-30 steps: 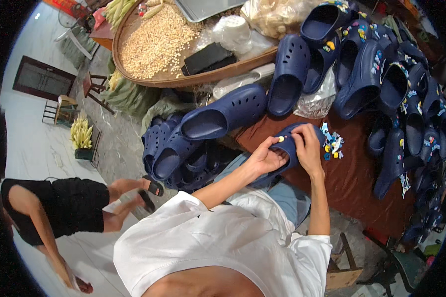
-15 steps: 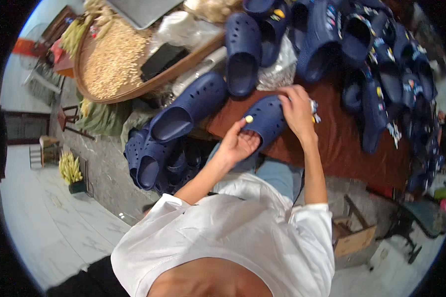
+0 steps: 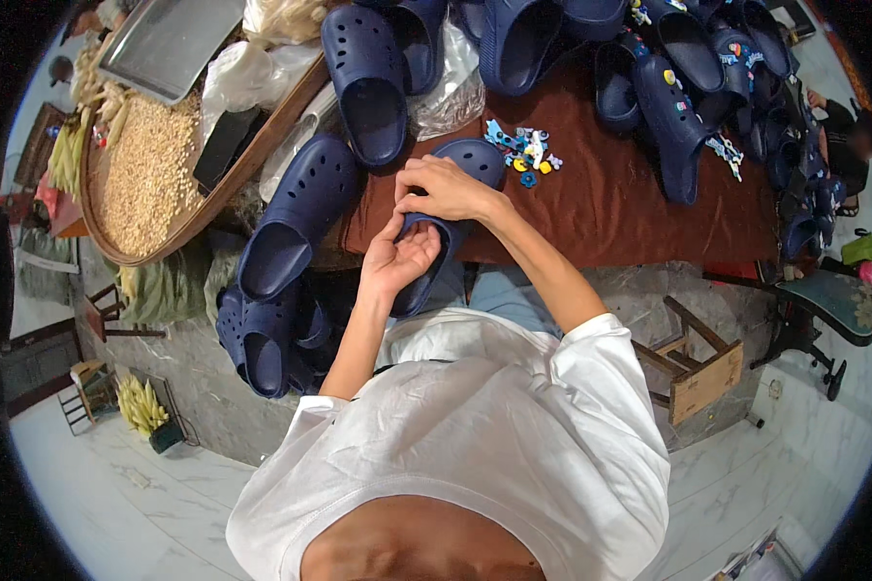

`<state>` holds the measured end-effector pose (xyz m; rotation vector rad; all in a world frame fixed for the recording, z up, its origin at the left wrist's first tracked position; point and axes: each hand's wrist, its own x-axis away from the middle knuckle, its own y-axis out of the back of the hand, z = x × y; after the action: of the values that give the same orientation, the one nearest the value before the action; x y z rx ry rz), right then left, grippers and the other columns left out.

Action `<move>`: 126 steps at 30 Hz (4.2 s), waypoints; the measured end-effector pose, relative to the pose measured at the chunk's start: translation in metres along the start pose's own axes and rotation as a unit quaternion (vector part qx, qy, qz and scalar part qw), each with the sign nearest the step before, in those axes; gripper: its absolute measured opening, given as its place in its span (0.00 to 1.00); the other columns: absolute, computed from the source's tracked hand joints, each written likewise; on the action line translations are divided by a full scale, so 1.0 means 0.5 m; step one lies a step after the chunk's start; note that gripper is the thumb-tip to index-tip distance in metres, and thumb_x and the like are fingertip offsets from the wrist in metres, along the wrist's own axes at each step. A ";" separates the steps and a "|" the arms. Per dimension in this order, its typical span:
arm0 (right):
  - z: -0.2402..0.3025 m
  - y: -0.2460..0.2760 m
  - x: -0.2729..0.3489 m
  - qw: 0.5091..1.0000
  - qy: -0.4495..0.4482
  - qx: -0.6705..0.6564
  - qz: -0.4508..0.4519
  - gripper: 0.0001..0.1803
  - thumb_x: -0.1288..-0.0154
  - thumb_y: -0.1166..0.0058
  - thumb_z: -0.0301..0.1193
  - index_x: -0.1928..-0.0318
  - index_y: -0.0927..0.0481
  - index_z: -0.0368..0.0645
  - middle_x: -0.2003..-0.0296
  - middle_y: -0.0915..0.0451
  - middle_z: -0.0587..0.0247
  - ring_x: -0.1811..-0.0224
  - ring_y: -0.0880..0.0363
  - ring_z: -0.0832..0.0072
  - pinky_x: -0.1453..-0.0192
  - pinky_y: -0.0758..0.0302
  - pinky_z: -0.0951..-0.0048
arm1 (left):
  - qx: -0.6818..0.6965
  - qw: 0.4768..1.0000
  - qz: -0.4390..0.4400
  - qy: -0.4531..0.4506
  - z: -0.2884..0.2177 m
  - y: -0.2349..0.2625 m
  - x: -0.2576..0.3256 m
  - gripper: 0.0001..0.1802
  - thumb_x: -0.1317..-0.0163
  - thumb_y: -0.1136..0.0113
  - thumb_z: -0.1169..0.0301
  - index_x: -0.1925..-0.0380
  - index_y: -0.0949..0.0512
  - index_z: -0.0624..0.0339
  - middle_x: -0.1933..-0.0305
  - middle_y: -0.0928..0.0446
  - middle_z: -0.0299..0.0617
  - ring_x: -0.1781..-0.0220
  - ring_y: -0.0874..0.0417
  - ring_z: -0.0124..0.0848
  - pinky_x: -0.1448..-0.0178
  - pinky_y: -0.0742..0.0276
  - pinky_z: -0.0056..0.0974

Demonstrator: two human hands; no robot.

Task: Attaching decorative charms to the holes of foam clogs.

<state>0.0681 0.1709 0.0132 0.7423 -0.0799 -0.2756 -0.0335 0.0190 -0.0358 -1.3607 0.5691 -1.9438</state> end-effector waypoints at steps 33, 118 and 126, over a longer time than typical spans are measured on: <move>-0.096 -0.083 0.184 0.840 -0.188 0.014 -0.509 0.12 0.33 0.48 0.23 0.50 0.22 0.39 0.50 0.32 0.55 0.46 0.29 0.63 0.54 0.24 0.71 | -0.041 0.971 0.234 -0.026 0.005 -0.195 0.166 0.12 0.33 0.40 0.63 0.54 0.21 0.55 0.52 0.17 0.39 0.44 0.21 0.40 0.39 0.26 0.49; -0.143 -0.100 0.201 0.896 -0.219 0.088 -0.377 0.11 0.48 0.43 0.22 0.62 0.19 0.47 0.62 0.24 0.62 0.62 0.24 0.62 0.58 0.25 0.62 | -0.890 0.150 0.122 -0.412 -0.057 -0.055 -0.103 0.16 0.51 0.39 0.78 0.60 0.18 0.56 0.49 0.24 0.46 0.42 0.25 0.48 0.39 0.31 0.48; -0.114 -0.078 0.212 0.930 -0.147 0.079 -0.329 0.12 0.46 0.39 0.27 0.59 0.19 0.48 0.59 0.25 0.63 0.57 0.25 0.65 0.56 0.30 0.63 | -0.859 0.127 0.144 -0.474 -0.058 -0.044 -0.105 0.15 0.52 0.38 0.79 0.61 0.18 0.61 0.49 0.22 0.46 0.43 0.23 0.47 0.42 0.28 0.47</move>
<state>0.1709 0.1515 -0.0578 0.8696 -0.1363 -1.0332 -0.0556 0.0718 -0.0641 -2.4662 2.1016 1.4100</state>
